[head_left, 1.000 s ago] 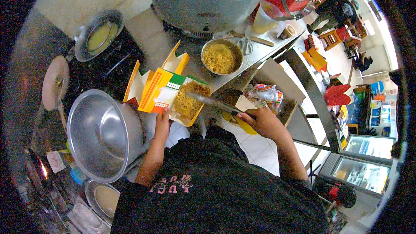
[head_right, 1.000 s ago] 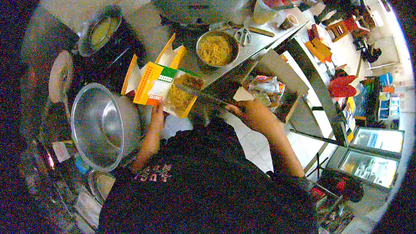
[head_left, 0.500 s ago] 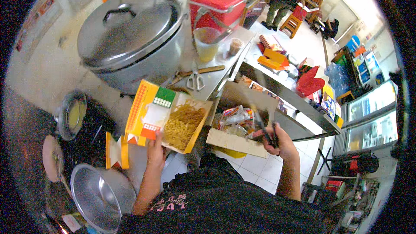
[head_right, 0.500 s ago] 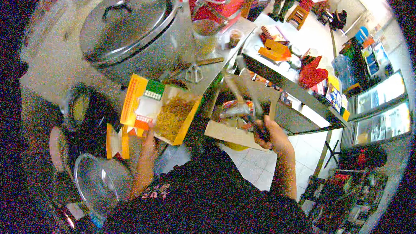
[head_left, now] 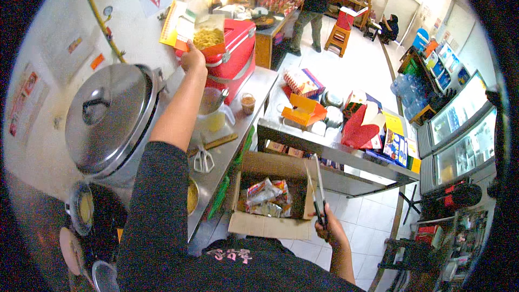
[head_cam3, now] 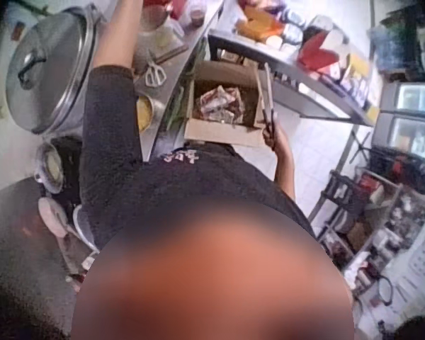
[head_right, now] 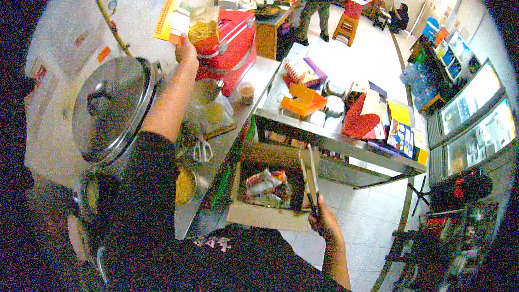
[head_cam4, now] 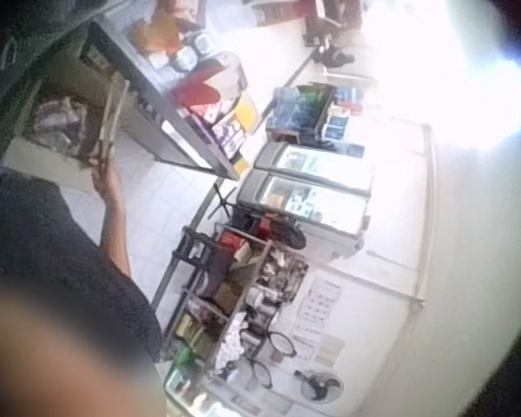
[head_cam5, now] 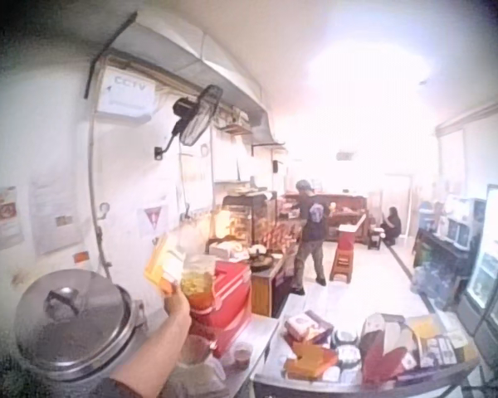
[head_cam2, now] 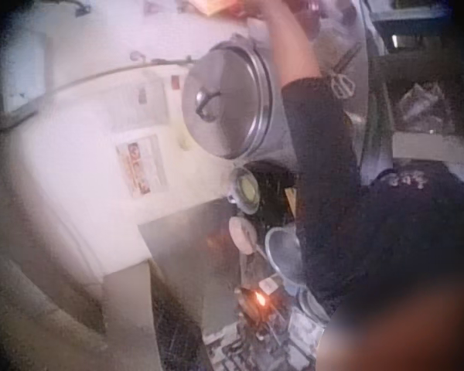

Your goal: The person uses tongs to transfer cooked noodles from a metal bowl into several small takeaway boxes. The person repeatedly scoops noodles, places them into boxes, and sets the filled boxes aside on the counter.

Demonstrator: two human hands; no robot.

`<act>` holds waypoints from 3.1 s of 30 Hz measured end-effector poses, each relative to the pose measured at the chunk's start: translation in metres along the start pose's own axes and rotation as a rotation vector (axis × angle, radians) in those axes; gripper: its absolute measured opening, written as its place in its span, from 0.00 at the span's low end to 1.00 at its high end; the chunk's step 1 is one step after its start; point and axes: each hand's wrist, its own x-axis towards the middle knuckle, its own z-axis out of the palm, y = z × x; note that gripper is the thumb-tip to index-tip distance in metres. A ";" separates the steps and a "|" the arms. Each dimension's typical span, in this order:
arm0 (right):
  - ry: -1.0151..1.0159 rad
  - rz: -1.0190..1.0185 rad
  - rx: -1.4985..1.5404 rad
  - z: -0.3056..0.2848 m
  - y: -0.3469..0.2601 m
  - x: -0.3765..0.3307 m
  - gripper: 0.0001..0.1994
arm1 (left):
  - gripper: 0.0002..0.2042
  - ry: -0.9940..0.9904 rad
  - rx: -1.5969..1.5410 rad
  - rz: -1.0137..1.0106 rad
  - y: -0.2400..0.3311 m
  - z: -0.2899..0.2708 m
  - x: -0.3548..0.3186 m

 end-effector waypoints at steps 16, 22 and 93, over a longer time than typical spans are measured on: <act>-0.076 -0.173 -0.656 0.080 -0.045 0.099 0.33 | 0.15 -0.977 -0.709 0.001 -0.179 -0.153 -0.254; -0.443 -0.618 -1.180 0.189 -0.083 0.126 0.24 | 0.11 -0.511 -0.144 -0.445 -0.360 -0.387 -0.365; -0.351 -1.329 -2.594 0.437 -0.079 0.039 0.29 | 0.30 0.121 0.335 -0.461 -0.512 -0.527 -0.327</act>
